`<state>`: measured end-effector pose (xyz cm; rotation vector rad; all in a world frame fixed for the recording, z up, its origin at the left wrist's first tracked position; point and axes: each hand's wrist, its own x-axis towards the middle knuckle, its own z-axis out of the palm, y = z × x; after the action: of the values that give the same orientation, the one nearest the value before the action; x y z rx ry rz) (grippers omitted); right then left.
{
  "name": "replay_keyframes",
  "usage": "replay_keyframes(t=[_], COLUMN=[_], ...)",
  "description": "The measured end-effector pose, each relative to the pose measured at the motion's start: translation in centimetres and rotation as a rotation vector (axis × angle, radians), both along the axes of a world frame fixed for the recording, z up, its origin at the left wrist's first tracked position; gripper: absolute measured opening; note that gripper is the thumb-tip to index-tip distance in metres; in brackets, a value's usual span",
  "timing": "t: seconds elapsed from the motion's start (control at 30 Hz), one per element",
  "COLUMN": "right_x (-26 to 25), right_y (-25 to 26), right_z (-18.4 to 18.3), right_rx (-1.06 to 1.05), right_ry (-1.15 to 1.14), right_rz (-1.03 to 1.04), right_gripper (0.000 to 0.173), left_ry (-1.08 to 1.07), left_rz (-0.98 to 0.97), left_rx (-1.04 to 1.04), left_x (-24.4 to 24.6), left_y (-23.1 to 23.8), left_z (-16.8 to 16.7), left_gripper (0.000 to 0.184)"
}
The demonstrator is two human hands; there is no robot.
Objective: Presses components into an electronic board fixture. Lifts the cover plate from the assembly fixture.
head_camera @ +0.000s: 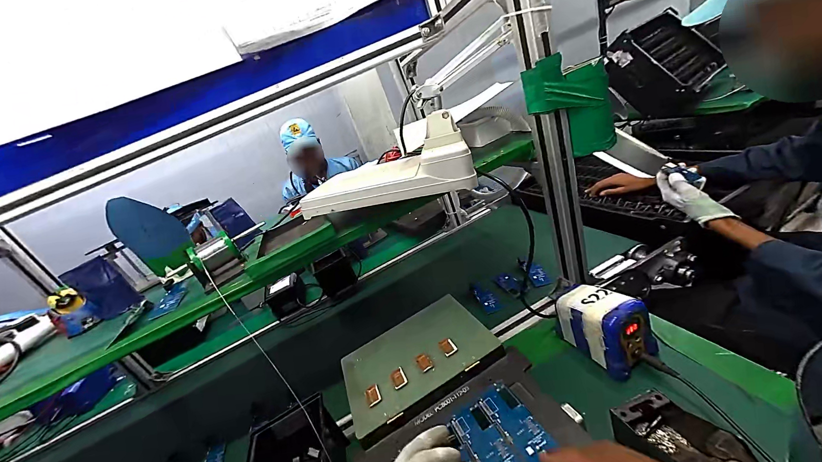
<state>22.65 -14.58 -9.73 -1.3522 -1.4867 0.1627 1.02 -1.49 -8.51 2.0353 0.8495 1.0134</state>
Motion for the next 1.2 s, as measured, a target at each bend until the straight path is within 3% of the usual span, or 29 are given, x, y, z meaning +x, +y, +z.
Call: replay_keyframes(t=[0.1, 0.2, 0.33, 0.57, 0.67, 0.8, 0.93, 1.1, 1.2], right_x=[-0.1, -0.9, -2.3, -1.8, -1.2, -0.7, -0.7, 0.0, 2.0], right_y=[1.9, 3.2, 5.3, 8.8, 9.5, 9.3, 9.1, 9.6, 9.3], right_z=[0.2, -0.3, -0.2, 2.0, 1.6, 1.4, 1.9, 2.9, 3.4], right_rx=[-0.04, -0.085, -0.188, -0.529, -0.506, -0.456, -0.51, -0.472, -0.394], right_ry=[0.0, 0.04, -0.037, -0.155, -0.182, -0.19, -0.207, -0.311, -0.179], right_rz=[-0.098, -0.118, 0.015, 0.254, 0.337, 0.346, 0.384, 0.514, 0.363], right_gripper=[0.023, 0.022, 0.025, 0.037, 0.025, 0.022, 0.042, 0.03, 0.023], left_ry=[0.086, 0.01, -0.099, -0.04, -0.009, -0.114, -0.125, -0.107, -0.124], left_rz=[-0.027, 0.022, 0.115, 0.122, 0.101, 0.191, 0.214, 0.227, 0.218], left_rx=[-0.081, -0.118, -0.183, -0.159, -0.117, -0.128, -0.131, -0.121, -0.118], left_x=[-0.5, -1.1, -1.2, -1.3, -1.3, -1.5, -1.7, -1.6, -1.7], left_y=[0.1, 0.0, -0.4, -0.6, -0.5, -0.8, -1.1, -1.1, -0.8], left_z=[-0.2, -0.5, -0.3, -0.9, -1.1, -1.2, -1.2, -1.4, -1.6], left_gripper=[0.022, 0.022, 0.026, 0.028, 0.029, 0.026, 0.022, 0.025, 0.025])
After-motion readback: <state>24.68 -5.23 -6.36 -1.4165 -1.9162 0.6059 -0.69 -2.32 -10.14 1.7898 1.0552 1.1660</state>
